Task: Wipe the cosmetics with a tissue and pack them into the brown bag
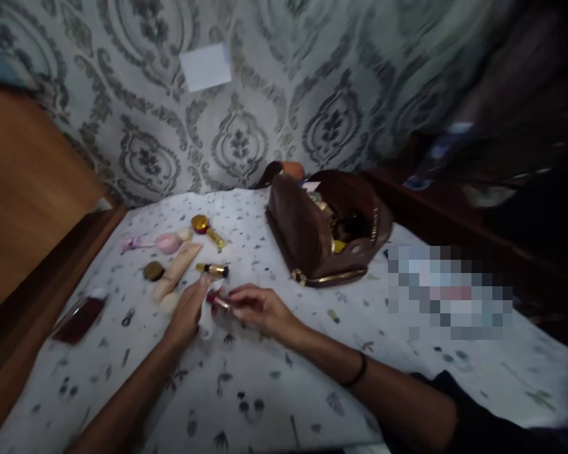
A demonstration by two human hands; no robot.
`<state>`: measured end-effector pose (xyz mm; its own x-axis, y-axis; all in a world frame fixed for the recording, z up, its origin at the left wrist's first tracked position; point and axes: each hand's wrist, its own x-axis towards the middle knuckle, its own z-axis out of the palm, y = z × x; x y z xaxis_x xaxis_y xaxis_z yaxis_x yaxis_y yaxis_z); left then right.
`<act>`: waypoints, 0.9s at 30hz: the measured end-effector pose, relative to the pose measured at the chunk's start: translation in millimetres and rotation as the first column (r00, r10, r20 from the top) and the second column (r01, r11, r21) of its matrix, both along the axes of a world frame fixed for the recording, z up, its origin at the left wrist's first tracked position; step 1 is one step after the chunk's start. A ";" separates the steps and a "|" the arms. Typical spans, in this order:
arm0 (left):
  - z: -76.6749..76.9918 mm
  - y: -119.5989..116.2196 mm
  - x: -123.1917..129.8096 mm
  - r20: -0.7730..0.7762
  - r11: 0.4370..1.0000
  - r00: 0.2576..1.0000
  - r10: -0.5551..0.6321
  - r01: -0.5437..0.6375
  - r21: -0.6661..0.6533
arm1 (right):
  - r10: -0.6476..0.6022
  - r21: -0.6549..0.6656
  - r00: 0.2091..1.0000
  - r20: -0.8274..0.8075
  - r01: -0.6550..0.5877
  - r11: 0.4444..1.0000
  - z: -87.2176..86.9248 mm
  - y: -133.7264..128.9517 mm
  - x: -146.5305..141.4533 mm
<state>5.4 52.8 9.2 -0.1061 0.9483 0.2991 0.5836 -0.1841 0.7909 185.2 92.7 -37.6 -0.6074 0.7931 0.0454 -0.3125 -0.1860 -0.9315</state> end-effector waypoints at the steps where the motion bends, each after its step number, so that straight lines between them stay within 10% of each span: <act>1: -1.2 -0.3 -0.4 0.018 1.000 1.000 -0.011 0.011 -0.026 | 0.024 -0.056 1.000 0.009 -0.024 0.998 1.6 0.1 -0.2; 10: -8.0 -7.7 -1.5 -0.053 0.988 0.987 -0.153 0.154 0.029 | 0.131 -0.370 0.977 -0.166 -0.185 0.910 11.2 -6.5 1.5; 21: -3.8 -5.4 -0.4 0.091 0.998 0.995 -0.040 0.045 -0.047 | 0.255 -0.221 0.967 -0.022 -0.253 0.942 10.1 -11.2 0.5; 27: -8.6 -9.7 3.3 0.137 0.977 0.968 0.211 -0.213 0.003 | 0.156 -0.303 0.984 -0.081 -0.174 0.937 9.2 -10.5 -1.0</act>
<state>8.7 43.2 0.6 -0.3447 0.8946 0.2845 0.4988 -0.0822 0.8628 184.2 82.1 -28.4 -0.7343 0.6625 -0.1481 -0.3017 -0.5139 -0.8030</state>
